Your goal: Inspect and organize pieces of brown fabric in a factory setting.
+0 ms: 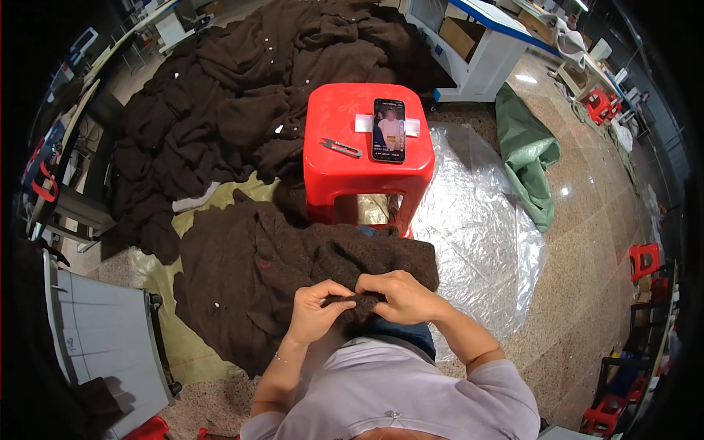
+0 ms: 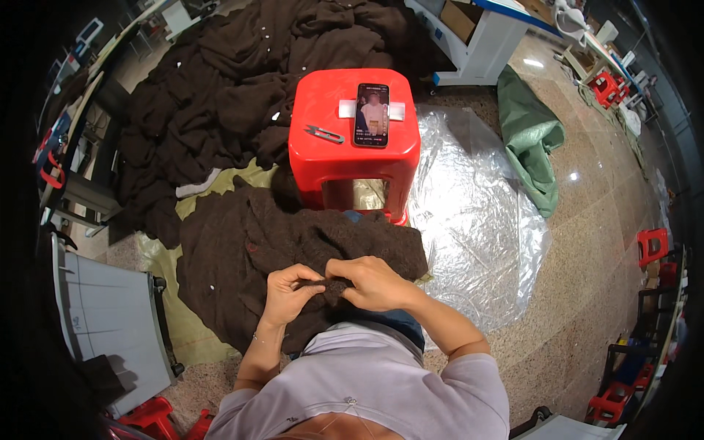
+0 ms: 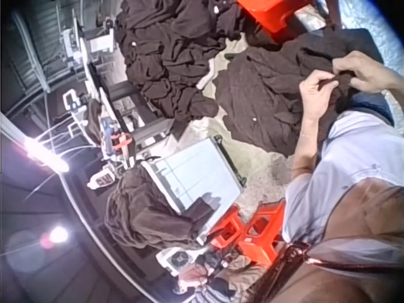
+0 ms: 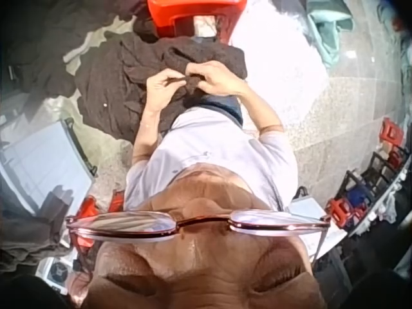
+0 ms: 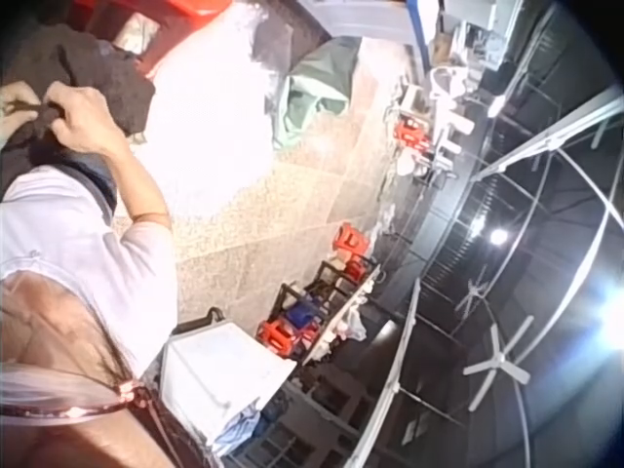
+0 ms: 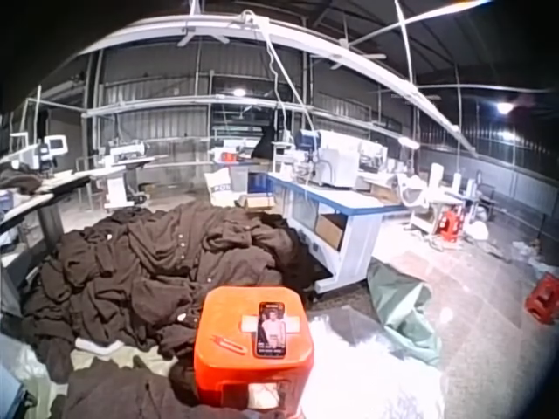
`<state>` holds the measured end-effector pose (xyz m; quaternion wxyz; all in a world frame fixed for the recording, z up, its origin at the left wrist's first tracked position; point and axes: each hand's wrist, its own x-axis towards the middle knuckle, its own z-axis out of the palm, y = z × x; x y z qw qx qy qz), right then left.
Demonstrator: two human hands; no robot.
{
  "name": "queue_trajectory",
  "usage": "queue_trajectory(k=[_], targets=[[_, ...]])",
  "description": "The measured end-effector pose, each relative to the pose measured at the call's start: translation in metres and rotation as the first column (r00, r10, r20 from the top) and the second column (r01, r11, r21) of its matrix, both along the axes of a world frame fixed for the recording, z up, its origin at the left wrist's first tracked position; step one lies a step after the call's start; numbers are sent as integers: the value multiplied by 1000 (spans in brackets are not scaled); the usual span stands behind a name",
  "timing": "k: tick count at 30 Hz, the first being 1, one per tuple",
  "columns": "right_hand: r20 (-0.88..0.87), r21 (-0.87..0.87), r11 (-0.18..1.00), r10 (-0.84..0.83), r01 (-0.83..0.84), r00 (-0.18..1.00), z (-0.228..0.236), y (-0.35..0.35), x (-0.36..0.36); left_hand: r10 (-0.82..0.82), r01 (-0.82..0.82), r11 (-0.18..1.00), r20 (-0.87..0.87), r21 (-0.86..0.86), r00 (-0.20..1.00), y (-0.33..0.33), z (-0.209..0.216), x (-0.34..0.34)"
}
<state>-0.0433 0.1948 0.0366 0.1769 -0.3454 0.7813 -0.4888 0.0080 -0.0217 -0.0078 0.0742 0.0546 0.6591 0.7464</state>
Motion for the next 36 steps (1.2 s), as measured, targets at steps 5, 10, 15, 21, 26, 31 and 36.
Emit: queue_trajectory(k=[5,10,15,21,26,31,36], targets=[[16,-106,991,-79,80,997,-12,-7,12,137,-135,990,-43,35,990,8,-2,2],[-32,-125,960,-258,252,966,-23,-17,23,327,-340,937,-132,-83,936,22,-1,6],[-57,-131,973,-200,192,978,-16,-9,10,95,-110,987,-121,-119,988,4,3,-3],[-42,-131,977,-173,166,984,-19,-10,17,154,-176,973,-149,-149,977,9,6,-3],[-318,-301,872,-474,387,821,-37,-31,33,404,-527,823,-436,-210,804,37,3,7],[-396,-260,917,-386,301,833,-36,-28,28,380,-395,917,-192,-50,905,29,-1,7],[-314,-75,975,-220,207,923,-23,-15,15,178,-214,966,-224,-148,958,8,2,-1]])
